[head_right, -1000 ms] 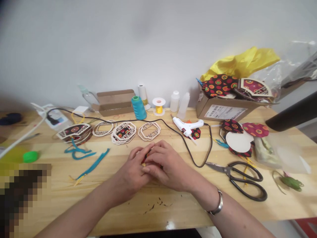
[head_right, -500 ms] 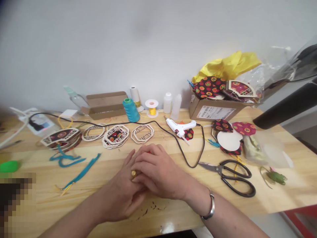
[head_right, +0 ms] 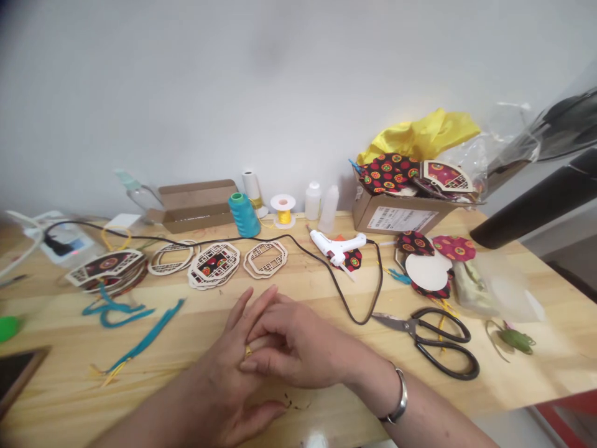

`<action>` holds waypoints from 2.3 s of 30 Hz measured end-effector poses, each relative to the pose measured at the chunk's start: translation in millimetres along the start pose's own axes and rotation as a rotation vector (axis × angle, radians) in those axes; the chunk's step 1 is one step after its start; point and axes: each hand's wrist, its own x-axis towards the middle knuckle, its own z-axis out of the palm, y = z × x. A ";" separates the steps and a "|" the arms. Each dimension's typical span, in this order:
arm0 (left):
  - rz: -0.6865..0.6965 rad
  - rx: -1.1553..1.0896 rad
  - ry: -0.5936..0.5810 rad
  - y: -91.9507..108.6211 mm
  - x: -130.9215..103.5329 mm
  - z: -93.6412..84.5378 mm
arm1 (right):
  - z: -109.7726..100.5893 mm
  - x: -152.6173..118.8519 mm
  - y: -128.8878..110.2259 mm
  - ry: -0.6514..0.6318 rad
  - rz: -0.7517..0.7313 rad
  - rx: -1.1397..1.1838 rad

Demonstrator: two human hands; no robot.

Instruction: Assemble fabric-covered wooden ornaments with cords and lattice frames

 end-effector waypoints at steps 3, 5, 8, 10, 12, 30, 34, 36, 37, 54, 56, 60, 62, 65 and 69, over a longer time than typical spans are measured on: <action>-0.020 0.001 0.000 1.0 -0.2 0.9 | 2.2 0.7 -0.2 0.052 -0.030 -0.029; -0.042 -0.019 -0.007 1.8 -1.3 1.7 | 4.0 1.7 -1.2 0.072 -0.050 -0.052; -0.064 -0.095 0.024 2.2 -3.7 1.6 | 6.0 2.9 -3.4 0.093 -0.074 -0.087; -0.086 -0.146 0.074 0.5 -4.3 0.4 | 6.0 2.7 -3.7 0.117 -0.079 -0.116; -0.150 -0.164 0.149 -4.8 -3.8 -0.8 | 4.7 1.4 -0.5 0.170 -0.060 -0.173; -0.460 0.357 0.137 -65.1 -6.9 31.1 | 0.1 -4.1 37.7 0.263 0.166 -0.611; -0.456 0.421 0.162 -66.9 -7.8 28.7 | -0.3 -4.6 39.2 0.262 0.174 -0.618; -0.447 0.432 0.168 -67.4 -7.9 26.8 | -0.4 -5.0 39.7 0.263 0.176 -0.618; -0.444 0.430 0.169 -67.5 -8.0 26.0 | -0.4 -5.1 39.7 0.261 0.175 -0.619; -0.407 0.343 0.348 -66.1 -4.7 23.9 | -2.7 -5.6 37.8 0.266 0.184 -0.609; -0.382 0.280 0.424 -63.2 -2.4 20.6 | -3.1 -5.5 36.5 0.275 0.171 -0.598; -0.303 0.159 0.506 -55.4 0.8 14.7 | -3.7 -5.6 33.0 0.252 0.143 -0.603; -0.264 0.135 0.505 -52.3 0.5 13.2 | -4.1 -5.8 31.2 0.211 0.136 -0.610; -0.270 0.115 0.505 -49.7 -1.6 11.3 | -4.6 -6.0 29.0 0.149 0.144 -0.618; -0.363 0.130 0.551 -48.3 -3.8 7.7 | -2.9 -6.3 28.1 0.100 0.166 -0.631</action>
